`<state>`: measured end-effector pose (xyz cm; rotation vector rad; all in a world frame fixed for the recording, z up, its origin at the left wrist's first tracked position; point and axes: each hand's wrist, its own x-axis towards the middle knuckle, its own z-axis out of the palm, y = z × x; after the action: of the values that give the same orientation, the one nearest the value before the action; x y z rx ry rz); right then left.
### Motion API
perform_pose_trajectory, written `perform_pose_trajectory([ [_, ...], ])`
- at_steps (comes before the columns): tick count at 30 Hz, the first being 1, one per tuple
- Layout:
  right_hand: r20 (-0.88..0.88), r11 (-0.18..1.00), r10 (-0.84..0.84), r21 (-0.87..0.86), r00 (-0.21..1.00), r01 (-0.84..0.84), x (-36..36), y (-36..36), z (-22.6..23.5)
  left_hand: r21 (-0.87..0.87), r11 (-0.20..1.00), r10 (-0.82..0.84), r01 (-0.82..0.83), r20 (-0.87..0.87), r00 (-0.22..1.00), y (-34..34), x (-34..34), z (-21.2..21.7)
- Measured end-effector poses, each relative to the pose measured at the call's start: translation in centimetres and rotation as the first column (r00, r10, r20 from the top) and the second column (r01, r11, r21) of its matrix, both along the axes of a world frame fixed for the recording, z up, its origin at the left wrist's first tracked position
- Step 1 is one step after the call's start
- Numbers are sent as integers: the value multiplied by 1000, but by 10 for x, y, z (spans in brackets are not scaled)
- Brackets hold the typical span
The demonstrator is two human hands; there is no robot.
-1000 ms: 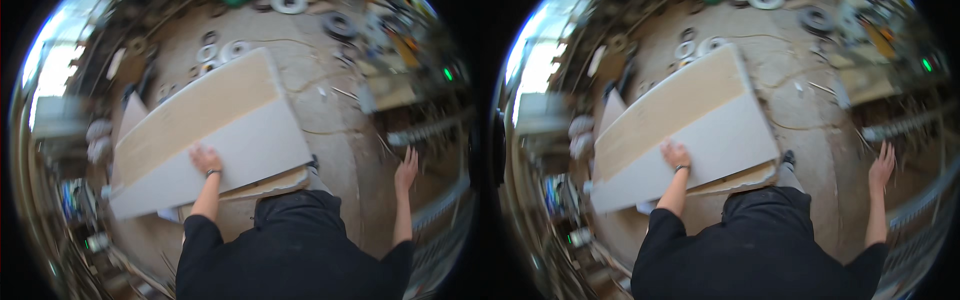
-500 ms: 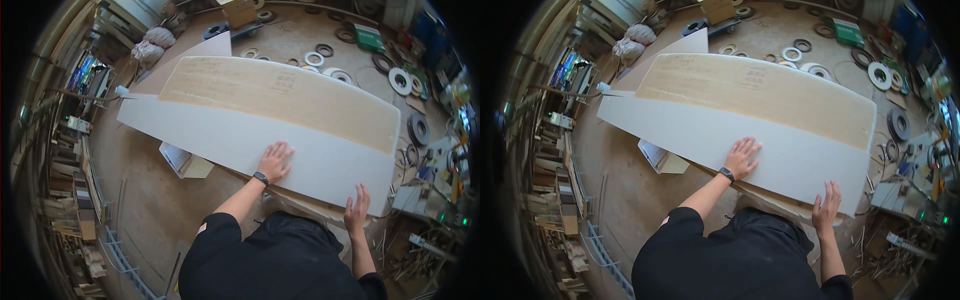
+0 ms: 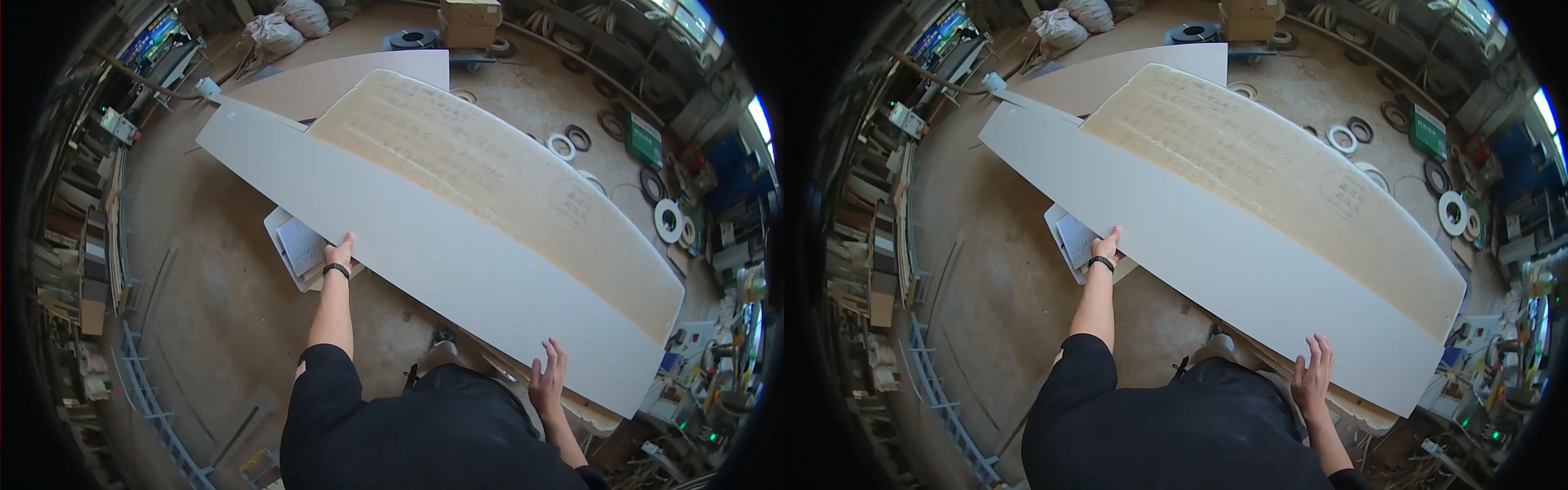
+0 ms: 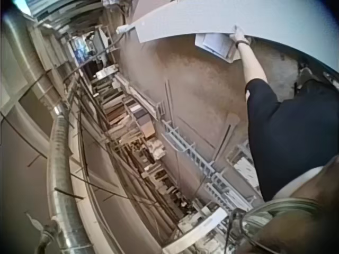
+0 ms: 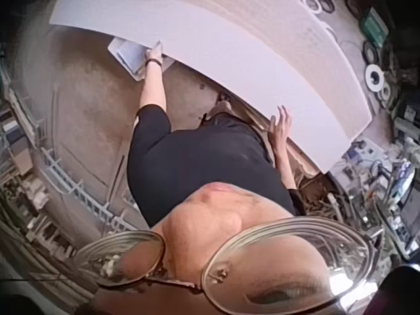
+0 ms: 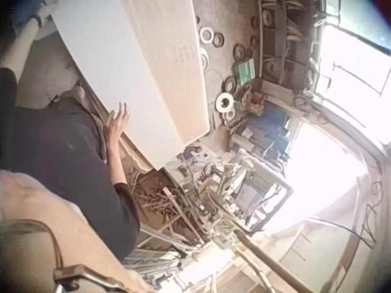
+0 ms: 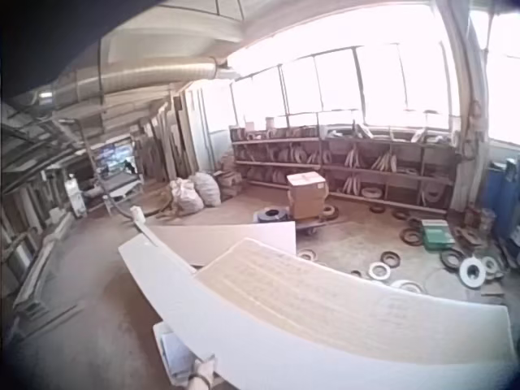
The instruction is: The person feeds a board into an edge-banding machine, guides it along the conveyor, places it onto a table, and then feeds the board back into the machine.
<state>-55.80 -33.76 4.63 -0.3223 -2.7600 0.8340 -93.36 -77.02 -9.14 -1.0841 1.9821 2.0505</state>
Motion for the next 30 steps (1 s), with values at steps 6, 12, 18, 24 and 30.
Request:
perform_pose_trajectory([
  [6,-40,995,49,-82,998,-52,-26,-15,5,93,993,-81,79,18,997,-5,34,17],
  [12,402,850,128,-516,907,109,37,-40,-19,218,975,-66,42,103,992,37,136,30],
  [18,532,397,117,-799,839,452,80,-45,-35,334,942,-54,17,104,993,69,203,31],
  [24,624,121,36,-778,781,616,102,-90,-33,408,912,-106,45,129,986,59,212,31],
  [30,470,-859,-301,-511,830,-22,66,-142,-87,553,831,23,-69,90,996,-5,135,18],
])
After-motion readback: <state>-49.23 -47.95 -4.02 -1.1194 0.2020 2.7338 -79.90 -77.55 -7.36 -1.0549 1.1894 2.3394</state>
